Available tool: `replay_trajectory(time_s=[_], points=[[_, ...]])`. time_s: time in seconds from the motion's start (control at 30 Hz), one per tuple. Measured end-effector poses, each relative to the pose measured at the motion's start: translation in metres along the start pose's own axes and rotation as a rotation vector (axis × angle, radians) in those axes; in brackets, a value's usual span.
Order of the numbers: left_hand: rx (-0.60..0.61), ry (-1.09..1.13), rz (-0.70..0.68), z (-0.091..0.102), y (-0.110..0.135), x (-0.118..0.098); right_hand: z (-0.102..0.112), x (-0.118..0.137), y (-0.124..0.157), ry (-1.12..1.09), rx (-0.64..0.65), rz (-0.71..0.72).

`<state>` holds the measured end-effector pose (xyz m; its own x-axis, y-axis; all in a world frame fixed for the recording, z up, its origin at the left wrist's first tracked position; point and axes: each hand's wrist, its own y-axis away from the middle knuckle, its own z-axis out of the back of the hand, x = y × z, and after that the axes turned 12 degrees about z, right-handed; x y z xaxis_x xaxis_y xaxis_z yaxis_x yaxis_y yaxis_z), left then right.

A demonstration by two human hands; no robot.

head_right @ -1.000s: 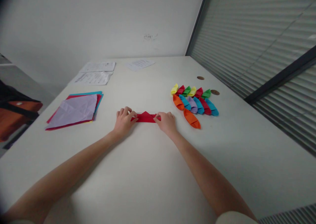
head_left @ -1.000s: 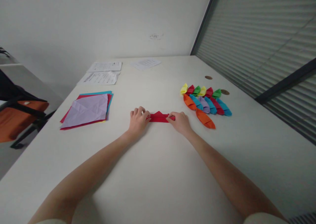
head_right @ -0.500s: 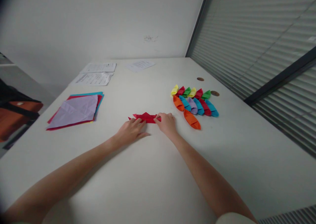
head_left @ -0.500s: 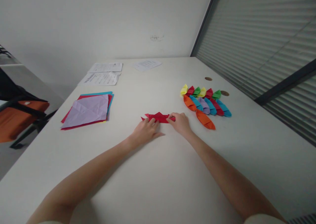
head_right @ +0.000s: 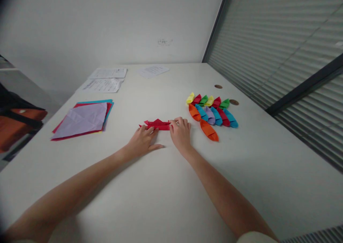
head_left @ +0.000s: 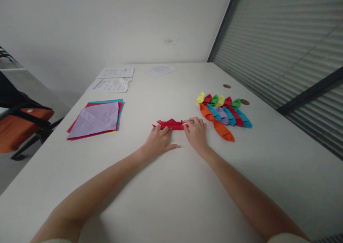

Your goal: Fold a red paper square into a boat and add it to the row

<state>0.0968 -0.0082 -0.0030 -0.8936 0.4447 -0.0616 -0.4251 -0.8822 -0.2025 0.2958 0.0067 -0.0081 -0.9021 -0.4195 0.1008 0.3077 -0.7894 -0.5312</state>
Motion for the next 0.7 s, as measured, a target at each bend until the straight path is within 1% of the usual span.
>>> replay_trajectory(time_s=[0.13,0.2,0.4,0.47,0.7], points=[[0.000,0.005,0.011,0.000,0.000,0.002,0.003,0.004,0.005,-0.122,0.086,0.181],[0.003,0.005,0.005,0.000,0.000,0.002,0.001,0.005,0.007,-0.159,0.124,0.234],[-0.008,0.018,0.008,-0.002,0.001,0.003,-0.004,0.003,0.008,-0.110,0.206,0.218],[-0.010,0.023,0.012,-0.002,0.001,0.002,-0.002,0.003,0.008,-0.074,0.230,0.219],[-0.018,0.016,-0.012,0.002,0.001,0.002,0.010,0.011,0.006,0.045,0.300,0.300]])
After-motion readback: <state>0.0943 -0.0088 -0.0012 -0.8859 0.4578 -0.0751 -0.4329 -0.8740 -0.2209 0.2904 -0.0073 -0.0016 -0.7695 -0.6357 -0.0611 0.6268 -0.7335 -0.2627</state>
